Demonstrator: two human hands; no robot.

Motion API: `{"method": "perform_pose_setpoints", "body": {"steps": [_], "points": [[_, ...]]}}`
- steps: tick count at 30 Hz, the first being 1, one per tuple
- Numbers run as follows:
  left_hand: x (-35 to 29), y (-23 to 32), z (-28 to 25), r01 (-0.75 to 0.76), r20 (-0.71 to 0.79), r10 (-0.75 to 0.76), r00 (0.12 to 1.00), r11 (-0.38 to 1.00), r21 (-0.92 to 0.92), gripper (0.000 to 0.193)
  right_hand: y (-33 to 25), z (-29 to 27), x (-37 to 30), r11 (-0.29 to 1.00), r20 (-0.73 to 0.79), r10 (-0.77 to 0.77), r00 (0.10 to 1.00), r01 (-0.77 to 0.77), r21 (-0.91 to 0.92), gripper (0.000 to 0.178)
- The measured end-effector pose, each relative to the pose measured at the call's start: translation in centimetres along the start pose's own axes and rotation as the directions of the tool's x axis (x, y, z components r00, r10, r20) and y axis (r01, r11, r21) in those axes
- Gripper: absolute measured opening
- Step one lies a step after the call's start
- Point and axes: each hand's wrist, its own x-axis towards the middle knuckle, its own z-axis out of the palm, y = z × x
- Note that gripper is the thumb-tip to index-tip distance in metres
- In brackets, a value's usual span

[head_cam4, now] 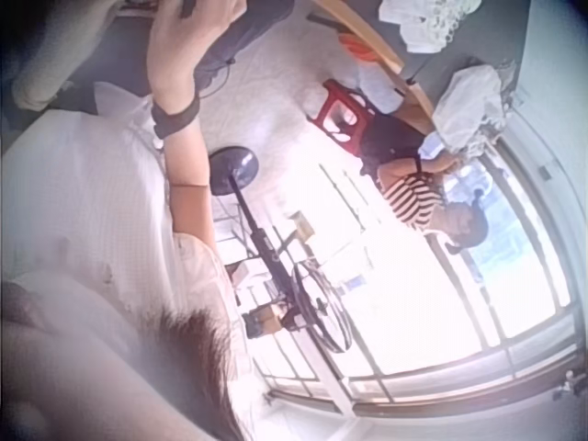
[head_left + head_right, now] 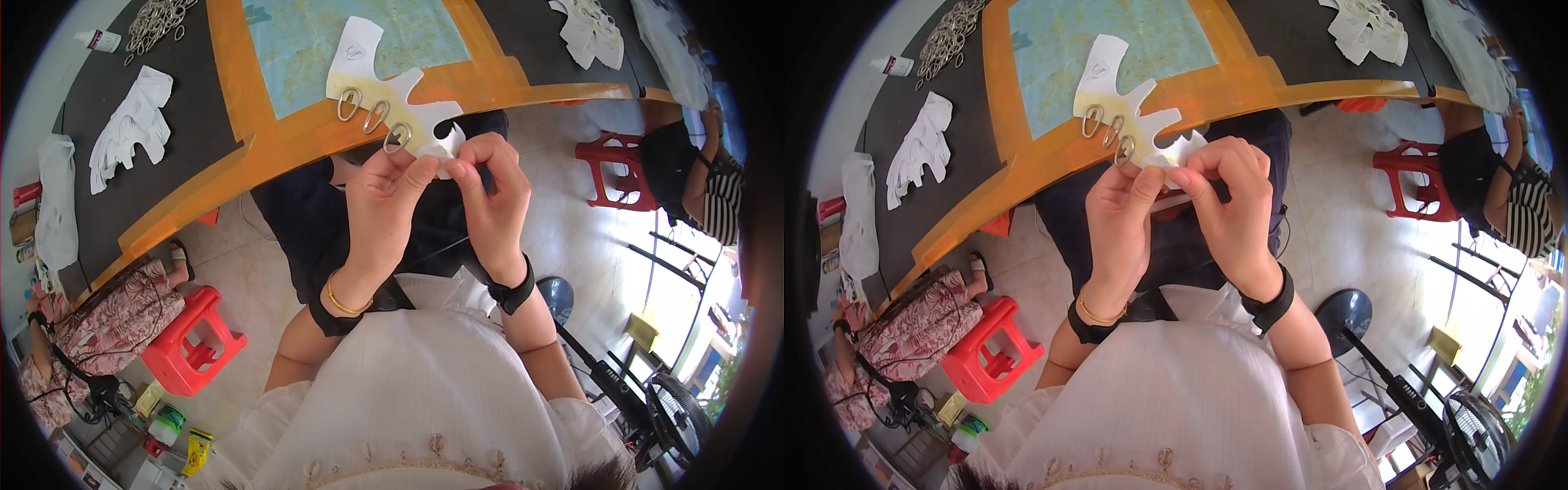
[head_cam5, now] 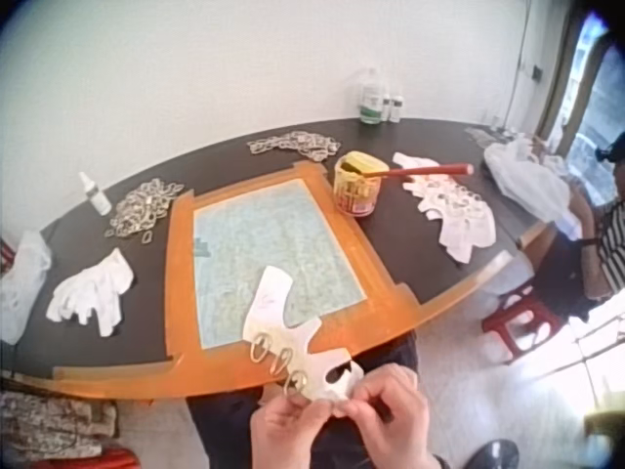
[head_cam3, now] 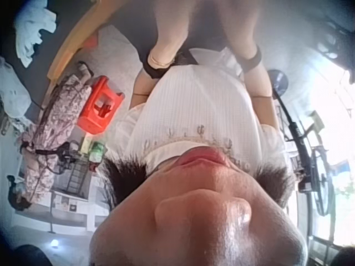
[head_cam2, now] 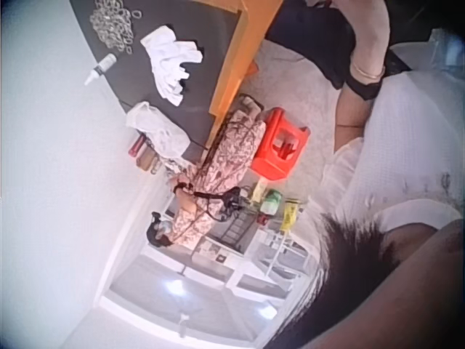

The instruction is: Attaching metal rings to pre-cut holes in shoe upper components.

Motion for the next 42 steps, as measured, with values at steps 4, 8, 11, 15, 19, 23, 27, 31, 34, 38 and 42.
{"method": "perform_pose_setpoints", "body": {"steps": [4,8,11,15,19,23,27,31,34,38,42], "points": [[0.1,-0.4,0.2,-0.002,-0.026,0.001,1.000,0.999,-0.033,0.016,-0.3,0.5,-0.3,0.885,0.070,0.323,0.944,-0.327,0.332,0.013],[0.2,-0.4,0.1,0.039,-0.041,-0.036,0.999,0.997,0.072,0.017,0.6,0.3,-0.1,0.872,0.164,0.312,0.936,-0.351,0.342,0.013],[0.2,-0.8,0.1,0.053,-0.030,-0.052,0.998,0.997,0.057,0.019,0.8,0.4,-0.2,0.988,-0.006,0.071,0.997,-0.070,0.140,0.013],[0.0,-0.8,0.4,0.050,-0.010,-0.049,0.999,0.998,0.038,0.021,0.9,0.4,-0.2,0.989,0.046,-0.109,0.993,0.113,-0.095,0.017],[-0.1,-1.1,1.0,0.028,0.005,-0.028,1.000,0.998,-0.053,0.021,1.1,1.2,-0.9,0.958,-0.042,-0.231,0.972,0.219,-0.185,0.019],[0.0,-1.1,1.3,-0.005,0.012,0.006,1.000,0.997,-0.082,0.021,1.1,1.9,-1.6,0.980,-0.108,-0.177,0.978,0.166,-0.105,0.023],[0.2,-0.7,0.8,0.037,0.041,-0.034,0.999,0.997,-0.070,0.020,1.7,2.3,-2.7,0.993,-0.097,-0.073,0.993,0.081,0.083,0.027],[0.4,-0.7,0.1,0.117,0.025,-0.115,0.993,0.987,-0.111,0.020,2.1,2.8,-2.8,0.987,-0.148,-0.109,0.983,0.125,0.098,0.047],[0.4,-0.7,-0.3,0.125,0.025,-0.123,0.992,0.987,-0.105,0.020,2.4,2.9,-2.8,0.977,-0.127,-0.191,0.973,0.201,0.067,0.057],[0.6,-0.7,-0.6,0.138,0.070,-0.132,0.989,0.985,-0.103,0.021,1.1,2.8,-2.9,0.953,-0.067,0.000,0.998,0.020,0.303,0.061],[0.5,-0.2,-0.8,0.143,0.084,-0.141,0.986,0.989,-0.020,0.023,-0.4,2.0,-2.1,0.749,0.045,0.189,0.981,-0.173,0.640,0.061]]}}
